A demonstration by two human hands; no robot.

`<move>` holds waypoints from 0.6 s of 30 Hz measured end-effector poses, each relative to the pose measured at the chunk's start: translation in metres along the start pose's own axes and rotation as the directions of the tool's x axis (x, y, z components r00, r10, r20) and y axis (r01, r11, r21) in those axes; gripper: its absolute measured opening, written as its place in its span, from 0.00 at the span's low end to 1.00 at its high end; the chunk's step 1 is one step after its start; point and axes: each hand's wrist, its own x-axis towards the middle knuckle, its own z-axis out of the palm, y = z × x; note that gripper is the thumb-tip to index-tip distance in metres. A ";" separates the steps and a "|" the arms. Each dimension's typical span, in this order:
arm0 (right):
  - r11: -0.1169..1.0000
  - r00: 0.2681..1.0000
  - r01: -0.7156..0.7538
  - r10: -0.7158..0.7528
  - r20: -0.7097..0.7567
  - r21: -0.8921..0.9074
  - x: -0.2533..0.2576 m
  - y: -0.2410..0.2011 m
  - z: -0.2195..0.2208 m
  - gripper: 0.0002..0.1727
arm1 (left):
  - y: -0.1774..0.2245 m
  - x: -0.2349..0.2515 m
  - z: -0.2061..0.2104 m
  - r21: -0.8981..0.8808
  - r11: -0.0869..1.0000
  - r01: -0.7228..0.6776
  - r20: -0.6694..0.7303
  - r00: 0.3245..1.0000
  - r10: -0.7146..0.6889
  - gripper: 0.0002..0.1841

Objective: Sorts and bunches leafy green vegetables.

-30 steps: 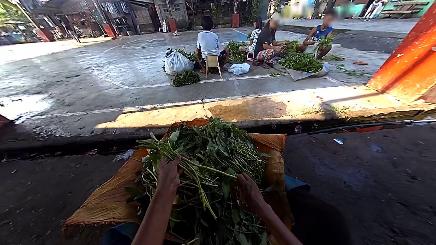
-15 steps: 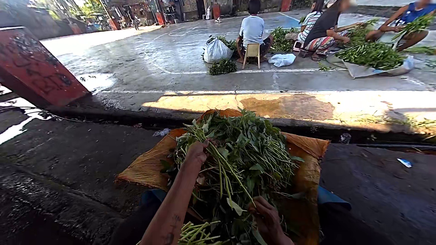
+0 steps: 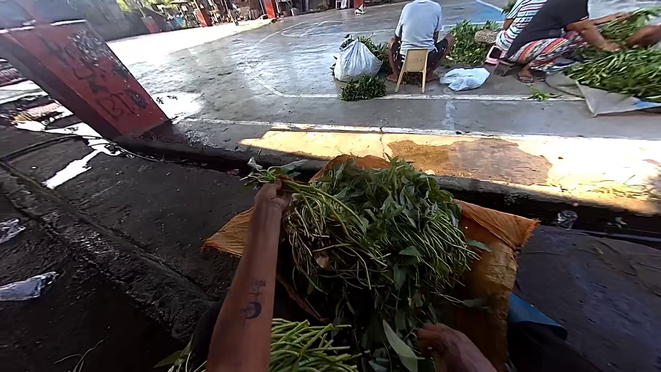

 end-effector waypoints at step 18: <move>0.964 0.998 -0.029 0.011 -0.068 -0.264 0.327 -0.133 0.046 0.65 | -0.021 0.033 -0.202 0.017 0.996 0.084 -0.376 0.924 -0.071 0.13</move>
